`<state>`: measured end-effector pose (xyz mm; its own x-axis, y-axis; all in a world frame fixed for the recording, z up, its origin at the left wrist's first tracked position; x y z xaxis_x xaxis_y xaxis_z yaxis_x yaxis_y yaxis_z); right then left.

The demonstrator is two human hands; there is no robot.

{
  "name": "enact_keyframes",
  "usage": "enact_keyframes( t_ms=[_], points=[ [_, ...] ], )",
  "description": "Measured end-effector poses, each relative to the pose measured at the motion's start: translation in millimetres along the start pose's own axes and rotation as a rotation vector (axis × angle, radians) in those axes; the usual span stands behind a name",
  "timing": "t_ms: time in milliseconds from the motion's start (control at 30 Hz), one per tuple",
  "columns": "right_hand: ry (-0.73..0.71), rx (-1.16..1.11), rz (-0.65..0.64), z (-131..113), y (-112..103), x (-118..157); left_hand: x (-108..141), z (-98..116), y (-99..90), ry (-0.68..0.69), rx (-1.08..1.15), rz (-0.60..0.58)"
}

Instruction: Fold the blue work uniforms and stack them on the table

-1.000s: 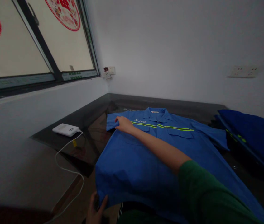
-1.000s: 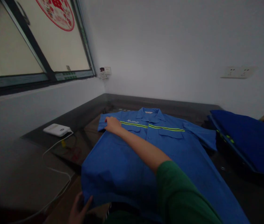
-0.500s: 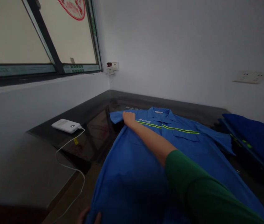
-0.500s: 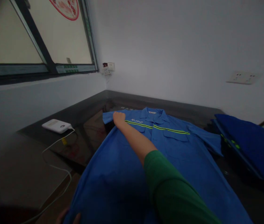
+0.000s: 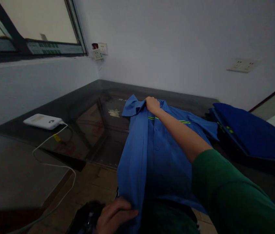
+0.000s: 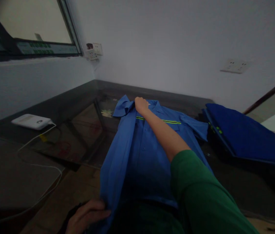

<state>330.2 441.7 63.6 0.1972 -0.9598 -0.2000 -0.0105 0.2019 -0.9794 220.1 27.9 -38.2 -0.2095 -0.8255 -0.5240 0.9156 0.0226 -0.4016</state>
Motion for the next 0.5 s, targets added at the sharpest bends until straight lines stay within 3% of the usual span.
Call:
enact_keyframes(
  t_ms=[133, 333, 500],
  points=[
    [0.071, -0.039, -0.019, 32, 23, 14, -5, -4, 28.0, 0.201, -0.076, -0.169],
    [0.113, -0.085, -0.045, 55, 45, 23, -12, 7, 43.8, 0.251, -0.147, -0.263],
    [0.106, -0.099, -0.045, 62, 59, 29, -22, 11, 64.6, 0.24, -0.259, -0.322]
  ],
)
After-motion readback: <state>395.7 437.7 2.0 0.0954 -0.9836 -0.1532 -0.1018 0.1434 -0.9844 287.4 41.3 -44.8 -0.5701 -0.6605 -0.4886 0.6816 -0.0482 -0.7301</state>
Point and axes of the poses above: each hand's wrist, its own x-axis away from the middle knuckle, its own y-axis out of the palm, z = x × y, the point moved 8 cm from there along -x, towards the middle knuckle, and after that the axes turned 8 degrees about x, right-handed, at the moved point
